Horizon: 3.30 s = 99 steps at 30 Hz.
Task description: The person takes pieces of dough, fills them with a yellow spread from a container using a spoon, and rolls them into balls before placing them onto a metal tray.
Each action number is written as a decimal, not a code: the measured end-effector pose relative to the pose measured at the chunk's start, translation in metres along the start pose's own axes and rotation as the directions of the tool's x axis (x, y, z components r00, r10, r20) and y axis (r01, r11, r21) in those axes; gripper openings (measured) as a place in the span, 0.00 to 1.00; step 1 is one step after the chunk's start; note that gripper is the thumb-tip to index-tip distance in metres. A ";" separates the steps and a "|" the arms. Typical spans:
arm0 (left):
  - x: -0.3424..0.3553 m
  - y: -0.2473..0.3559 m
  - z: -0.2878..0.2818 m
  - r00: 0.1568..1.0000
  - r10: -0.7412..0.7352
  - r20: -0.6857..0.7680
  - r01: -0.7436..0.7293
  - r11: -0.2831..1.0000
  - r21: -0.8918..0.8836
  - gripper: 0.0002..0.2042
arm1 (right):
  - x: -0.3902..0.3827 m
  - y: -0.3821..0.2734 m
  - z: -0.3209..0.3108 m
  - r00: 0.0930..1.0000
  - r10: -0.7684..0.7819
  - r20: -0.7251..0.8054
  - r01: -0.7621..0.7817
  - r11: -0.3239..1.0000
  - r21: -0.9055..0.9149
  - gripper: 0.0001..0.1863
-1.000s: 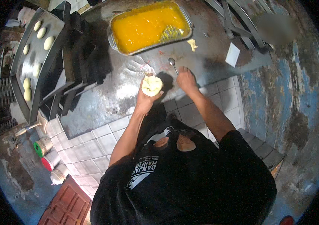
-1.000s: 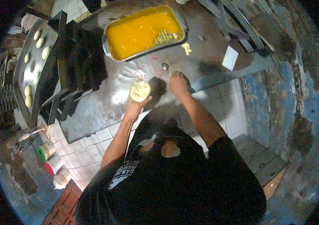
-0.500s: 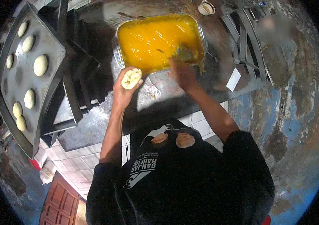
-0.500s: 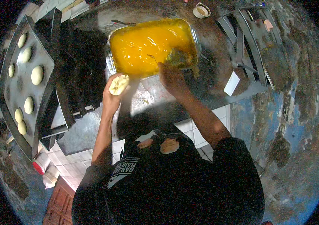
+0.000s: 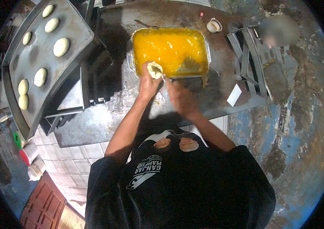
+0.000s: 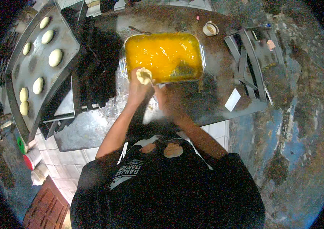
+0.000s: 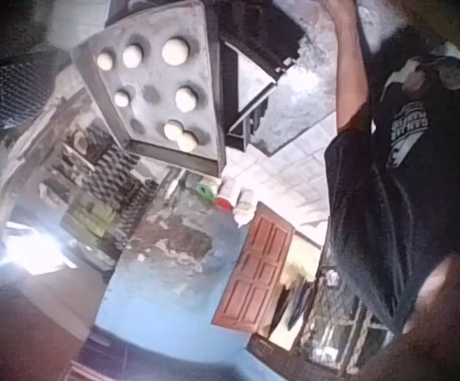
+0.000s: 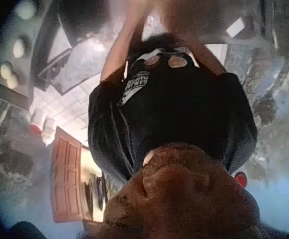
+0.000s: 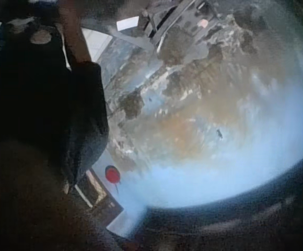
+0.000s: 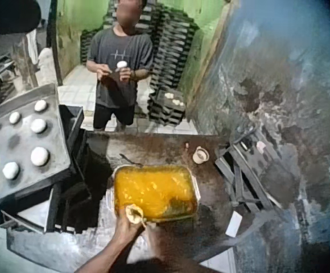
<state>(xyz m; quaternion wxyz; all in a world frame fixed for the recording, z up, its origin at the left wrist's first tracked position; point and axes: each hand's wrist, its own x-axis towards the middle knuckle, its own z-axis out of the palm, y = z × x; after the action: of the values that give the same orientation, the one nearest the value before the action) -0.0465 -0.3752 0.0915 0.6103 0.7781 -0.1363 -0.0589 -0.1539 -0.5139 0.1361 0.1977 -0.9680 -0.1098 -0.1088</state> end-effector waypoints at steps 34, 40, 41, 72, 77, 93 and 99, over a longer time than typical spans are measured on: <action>-0.327 0.156 0.058 0.909 0.128 0.397 -0.102 0.991 -0.087 0.28 | -0.285 -0.089 -0.105 0.785 0.558 0.269 -0.158 -0.239 0.958 0.21; -0.335 0.157 0.005 0.859 0.130 0.495 -0.220 0.967 0.127 0.20 | -0.266 -0.143 -0.141 0.997 0.051 0.059 -0.075 0.813 0.577 0.31; -0.336 0.172 -0.001 0.915 0.014 0.402 -0.077 0.987 0.141 0.19 | -0.261 -0.144 -0.136 0.981 0.155 -0.113 -0.010 0.630 0.776 0.33; -0.156 0.116 -0.444 0.790 0.120 -0.601 -0.389 0.856 -0.340 0.43 | 0.352 -0.409 -0.005 0.968 -0.148 0.201 0.010 0.828 0.561 0.24; -0.188 0.080 -0.499 0.702 -0.113 -0.703 -0.187 0.923 -0.335 0.29 | 0.473 -0.394 0.117 0.862 -0.506 -0.023 0.499 0.841 0.208 0.33; -0.205 0.094 -0.518 0.653 0.041 -0.757 -0.176 0.980 -0.099 0.21 | 0.488 -0.422 0.069 0.719 -0.509 0.473 0.379 0.858 0.347 0.24; -0.197 0.124 -0.437 0.695 0.123 -0.709 -0.326 0.932 -0.157 0.17 | 0.314 -0.408 0.013 0.907 -0.415 0.072 0.343 0.826 0.447 0.19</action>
<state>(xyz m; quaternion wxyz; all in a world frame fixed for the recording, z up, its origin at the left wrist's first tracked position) -0.1394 0.0619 0.3047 0.7196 0.6301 0.0143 0.2915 0.0432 -0.0893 0.3507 0.3677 -0.8658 -0.3373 -0.0383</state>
